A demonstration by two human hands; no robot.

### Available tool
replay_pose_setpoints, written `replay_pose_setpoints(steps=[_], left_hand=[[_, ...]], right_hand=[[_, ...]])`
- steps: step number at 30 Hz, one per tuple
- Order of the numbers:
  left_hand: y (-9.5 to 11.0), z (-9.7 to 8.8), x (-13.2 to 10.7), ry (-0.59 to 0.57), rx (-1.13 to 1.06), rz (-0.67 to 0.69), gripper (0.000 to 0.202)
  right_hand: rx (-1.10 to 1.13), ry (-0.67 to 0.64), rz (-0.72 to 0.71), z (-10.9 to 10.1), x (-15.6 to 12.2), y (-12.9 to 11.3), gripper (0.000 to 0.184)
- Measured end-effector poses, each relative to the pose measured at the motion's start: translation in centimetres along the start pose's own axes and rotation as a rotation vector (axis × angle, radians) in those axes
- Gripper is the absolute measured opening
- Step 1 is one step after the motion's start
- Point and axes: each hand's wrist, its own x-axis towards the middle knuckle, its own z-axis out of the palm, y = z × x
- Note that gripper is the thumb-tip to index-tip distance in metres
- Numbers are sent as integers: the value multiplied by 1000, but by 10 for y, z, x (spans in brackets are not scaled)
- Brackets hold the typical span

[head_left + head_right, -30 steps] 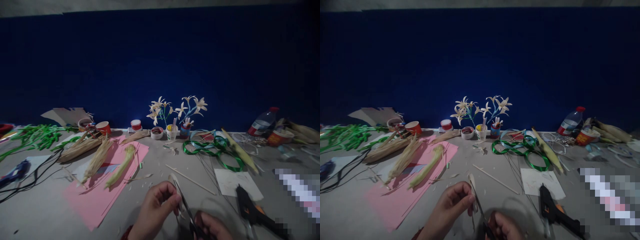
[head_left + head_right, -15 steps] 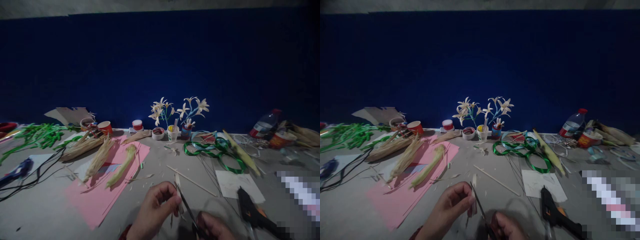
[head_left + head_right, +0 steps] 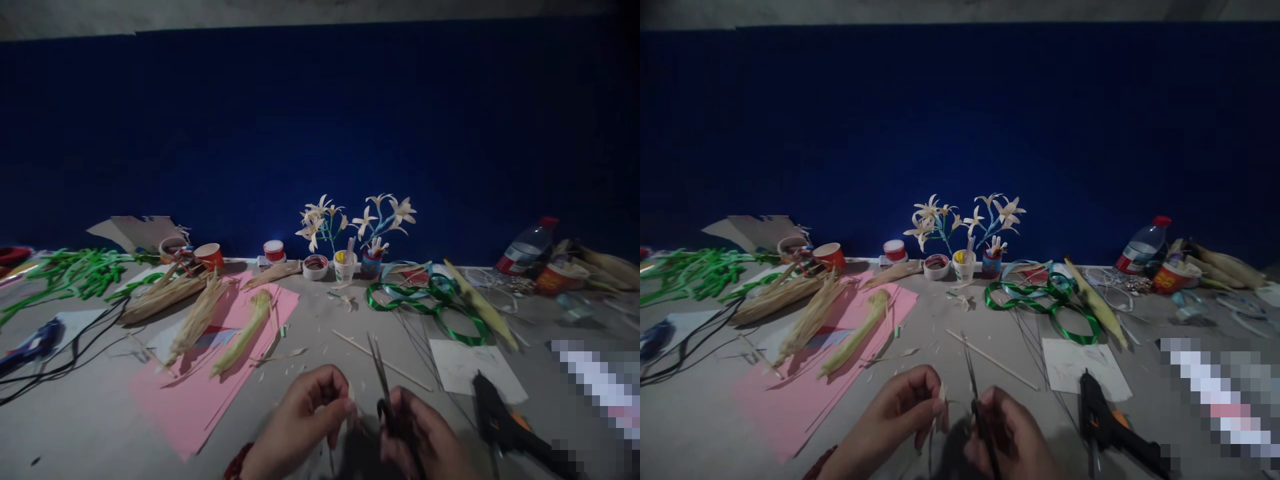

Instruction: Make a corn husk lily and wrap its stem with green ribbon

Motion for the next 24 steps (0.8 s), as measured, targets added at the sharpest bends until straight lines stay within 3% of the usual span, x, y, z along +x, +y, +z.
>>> replay_pose_setpoints(steps=[6, 13, 18, 21, 24], left_hand=[[10, -6, 12, -94, 328, 43, 6], [12, -10, 26, -189, 351, 65, 6], [13, -12, 31, -184, 311, 105, 8], [11, -16, 32, -80, 271, 152, 11], [0, -15, 28, 213, 217, 218, 16]], right_hand=[[74, -23, -71, 13, 28, -24, 32], [89, -35, -56, 10, 43, -19, 34], [100, -33, -76, 9, 41, -12, 36], [109, 29, -139, 7, 37, -7, 33], [144, 115, -198, 4, 33, -6, 32]])
